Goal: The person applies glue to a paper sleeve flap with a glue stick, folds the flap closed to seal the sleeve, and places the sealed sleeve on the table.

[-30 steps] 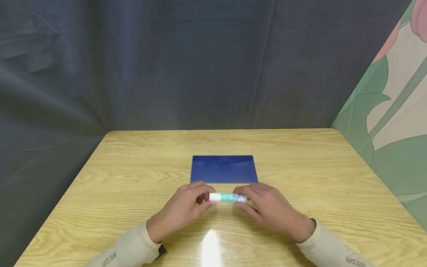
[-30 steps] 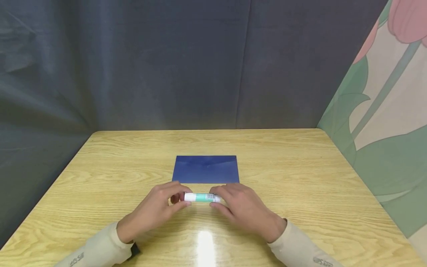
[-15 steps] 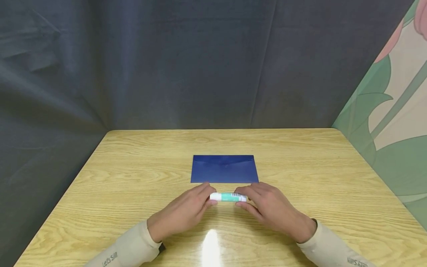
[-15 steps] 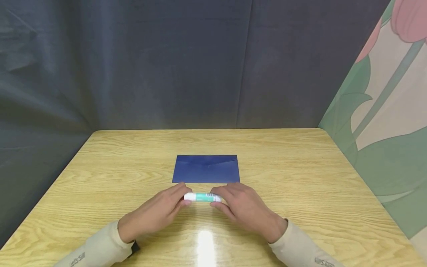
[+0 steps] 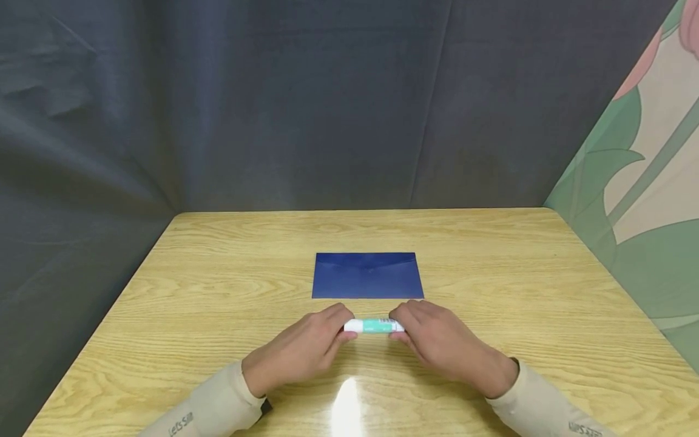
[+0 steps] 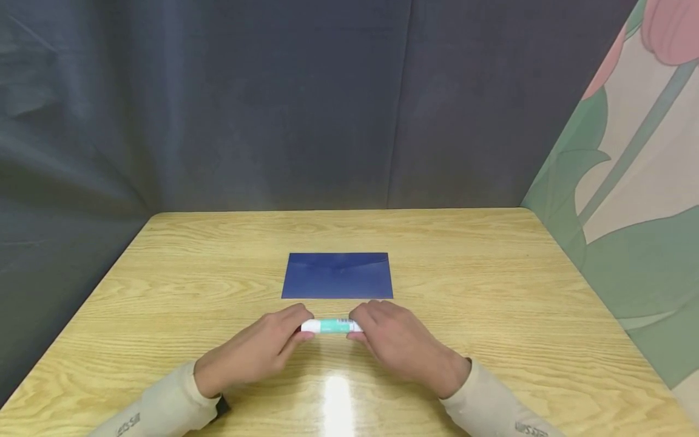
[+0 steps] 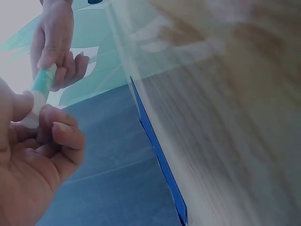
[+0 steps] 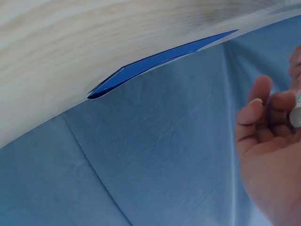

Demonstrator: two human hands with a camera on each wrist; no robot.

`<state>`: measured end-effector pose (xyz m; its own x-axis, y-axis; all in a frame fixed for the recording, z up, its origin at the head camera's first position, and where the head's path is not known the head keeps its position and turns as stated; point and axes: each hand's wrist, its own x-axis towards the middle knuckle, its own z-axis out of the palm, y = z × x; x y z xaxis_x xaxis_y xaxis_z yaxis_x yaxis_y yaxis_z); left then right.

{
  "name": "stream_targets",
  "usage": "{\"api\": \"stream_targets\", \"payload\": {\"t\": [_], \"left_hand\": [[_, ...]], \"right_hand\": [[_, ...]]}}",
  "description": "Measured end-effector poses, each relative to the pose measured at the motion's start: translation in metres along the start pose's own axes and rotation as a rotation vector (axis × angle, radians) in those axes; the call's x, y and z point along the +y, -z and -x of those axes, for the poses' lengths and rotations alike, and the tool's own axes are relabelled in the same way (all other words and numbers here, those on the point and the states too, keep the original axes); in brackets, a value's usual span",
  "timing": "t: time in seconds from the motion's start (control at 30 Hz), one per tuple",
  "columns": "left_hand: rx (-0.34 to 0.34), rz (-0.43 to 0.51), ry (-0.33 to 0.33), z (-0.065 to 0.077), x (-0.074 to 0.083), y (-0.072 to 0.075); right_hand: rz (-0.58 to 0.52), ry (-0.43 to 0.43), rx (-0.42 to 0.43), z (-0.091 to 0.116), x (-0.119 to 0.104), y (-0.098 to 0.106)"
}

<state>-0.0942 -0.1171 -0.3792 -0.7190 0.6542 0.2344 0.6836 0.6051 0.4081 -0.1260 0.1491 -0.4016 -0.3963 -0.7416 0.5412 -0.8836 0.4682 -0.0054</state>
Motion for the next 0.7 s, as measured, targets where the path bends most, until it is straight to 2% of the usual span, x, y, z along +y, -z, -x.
{"api": "stream_targets", "payload": {"t": [0.2, 0.47, 0.7], "left_hand": [[0.001, 0.039, -0.024, 0.000, 0.001, 0.000], [-0.017, 0.023, -0.039, 0.000, 0.002, 0.002], [-0.060, 0.021, -0.067, 0.000, -0.002, 0.012]], "right_hand": [[-0.032, 0.032, -0.020, 0.001, 0.000, -0.001], [-0.044, 0.038, -0.028, 0.001, -0.002, -0.002], [-0.036, 0.041, -0.025, 0.001, 0.000, 0.000]]}}
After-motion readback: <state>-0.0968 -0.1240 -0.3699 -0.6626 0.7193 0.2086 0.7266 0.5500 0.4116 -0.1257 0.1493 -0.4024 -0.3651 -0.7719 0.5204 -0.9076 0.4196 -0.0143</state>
